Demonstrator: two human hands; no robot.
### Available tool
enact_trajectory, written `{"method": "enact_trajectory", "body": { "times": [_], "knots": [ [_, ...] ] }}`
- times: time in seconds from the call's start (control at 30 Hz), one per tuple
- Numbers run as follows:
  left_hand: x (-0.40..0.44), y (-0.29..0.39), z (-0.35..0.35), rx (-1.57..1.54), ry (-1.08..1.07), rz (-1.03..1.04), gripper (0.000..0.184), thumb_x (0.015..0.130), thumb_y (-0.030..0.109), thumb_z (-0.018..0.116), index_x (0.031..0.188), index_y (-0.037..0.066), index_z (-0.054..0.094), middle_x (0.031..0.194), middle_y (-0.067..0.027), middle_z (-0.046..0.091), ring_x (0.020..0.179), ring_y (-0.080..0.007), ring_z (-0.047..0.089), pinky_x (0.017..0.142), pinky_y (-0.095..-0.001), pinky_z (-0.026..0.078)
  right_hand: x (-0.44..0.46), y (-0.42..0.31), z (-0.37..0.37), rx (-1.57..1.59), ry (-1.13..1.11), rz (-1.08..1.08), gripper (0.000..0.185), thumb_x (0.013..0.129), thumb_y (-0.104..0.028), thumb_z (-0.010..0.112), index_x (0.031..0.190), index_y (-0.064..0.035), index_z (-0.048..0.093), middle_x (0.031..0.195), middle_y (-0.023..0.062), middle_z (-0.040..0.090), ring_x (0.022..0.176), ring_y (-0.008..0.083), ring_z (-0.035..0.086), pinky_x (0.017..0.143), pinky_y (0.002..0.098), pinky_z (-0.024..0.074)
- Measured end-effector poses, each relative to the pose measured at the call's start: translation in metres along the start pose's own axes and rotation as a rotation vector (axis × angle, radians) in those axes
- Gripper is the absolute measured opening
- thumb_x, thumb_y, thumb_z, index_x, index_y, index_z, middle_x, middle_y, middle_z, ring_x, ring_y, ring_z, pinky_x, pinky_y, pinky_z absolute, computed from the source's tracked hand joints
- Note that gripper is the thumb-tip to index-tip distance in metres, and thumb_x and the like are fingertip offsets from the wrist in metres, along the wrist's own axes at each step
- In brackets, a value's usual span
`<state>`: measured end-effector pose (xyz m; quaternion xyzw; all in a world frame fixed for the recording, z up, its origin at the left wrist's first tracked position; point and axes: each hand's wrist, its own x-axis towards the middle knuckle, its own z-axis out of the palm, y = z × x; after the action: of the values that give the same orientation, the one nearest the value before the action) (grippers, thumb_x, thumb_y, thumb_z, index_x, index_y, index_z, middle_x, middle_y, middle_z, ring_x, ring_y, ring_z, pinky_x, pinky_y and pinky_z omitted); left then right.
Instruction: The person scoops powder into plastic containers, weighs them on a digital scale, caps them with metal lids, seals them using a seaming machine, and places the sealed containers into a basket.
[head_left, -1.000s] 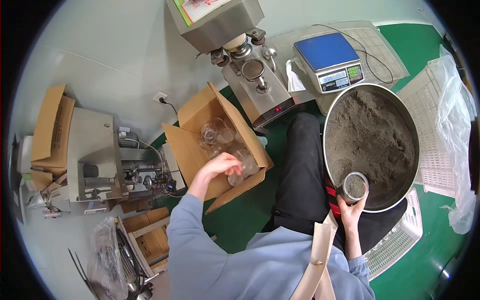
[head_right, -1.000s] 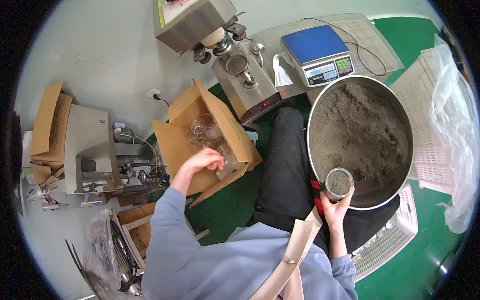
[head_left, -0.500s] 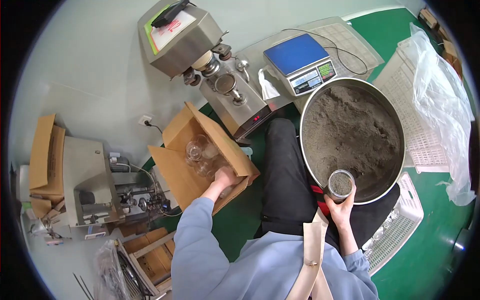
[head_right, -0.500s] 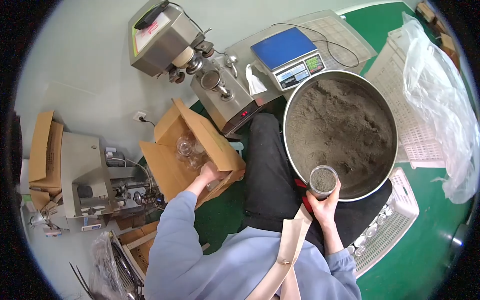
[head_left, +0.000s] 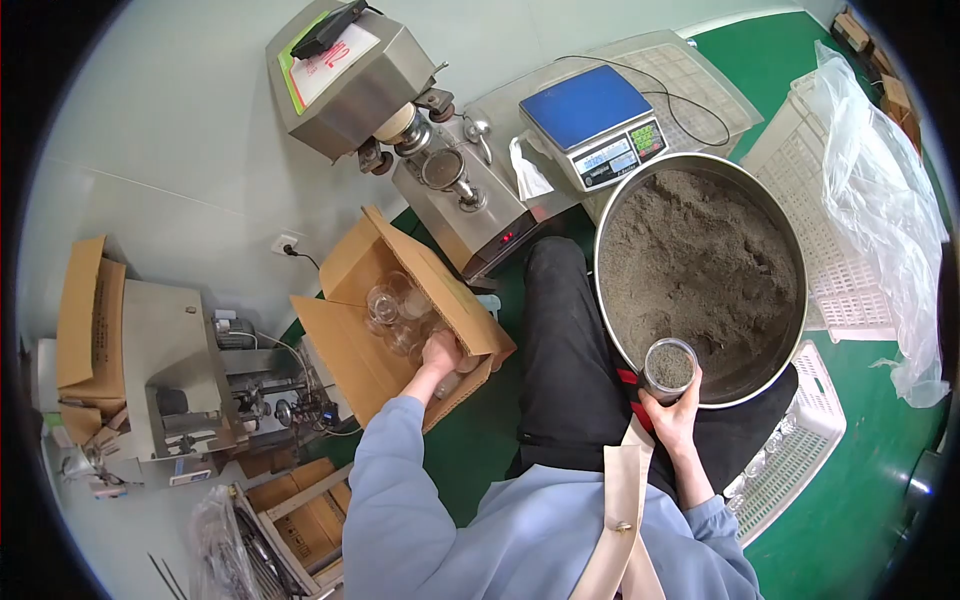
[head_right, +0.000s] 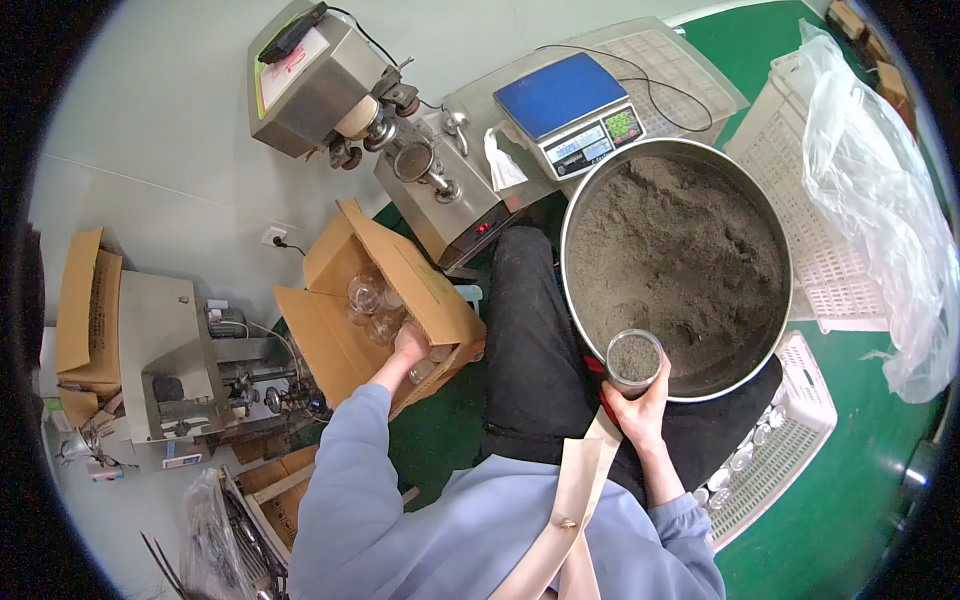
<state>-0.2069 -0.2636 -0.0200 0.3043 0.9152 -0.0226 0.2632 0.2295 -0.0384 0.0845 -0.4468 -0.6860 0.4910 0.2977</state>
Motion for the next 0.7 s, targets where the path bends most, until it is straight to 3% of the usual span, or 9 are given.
{"method": "enact_trajectory", "body": {
  "times": [0.5,0.6,0.7],
  "knots": [
    [-0.018,0.005,-0.002,0.128,0.237,0.208,0.026,0.087,0.029,0.076,0.103,0.009,0.08,0.095,-0.0217,0.077,0.094,-0.0406,0.076,0.085,-0.0514,0.061,-0.001,0.005,0.001,0.007,-0.017,0.025,0.093,0.073,-0.008,0.088,0.152,0.0006,0.038,0.138,0.0189,0.059,0.132,0.0307,0.059,0.116,0.0426,0.0441],
    [-0.024,0.012,-0.013,0.156,0.08,0.201,0.03,0.088,0.034,0.075,0.104,0.009,0.08,0.098,-0.0214,0.077,0.093,-0.0406,0.076,0.082,-0.0519,0.061,0.0,0.006,0.002,0.025,-0.022,0.04,0.093,0.074,-0.008,0.088,0.151,0.0007,0.038,0.138,0.0192,0.059,0.132,0.031,0.059,0.116,0.0426,0.044],
    [-0.025,0.005,-0.002,0.142,0.11,0.274,0.032,0.09,0.036,0.073,0.105,0.009,0.08,0.096,-0.0211,0.077,0.09,-0.0404,0.076,0.079,-0.0519,0.062,-0.001,0.01,0.002,0.013,-0.016,0.028,0.092,0.074,-0.008,0.088,0.151,0.001,0.039,0.138,0.0196,0.059,0.132,0.0311,0.059,0.116,0.0426,0.0439]
  ]
}}
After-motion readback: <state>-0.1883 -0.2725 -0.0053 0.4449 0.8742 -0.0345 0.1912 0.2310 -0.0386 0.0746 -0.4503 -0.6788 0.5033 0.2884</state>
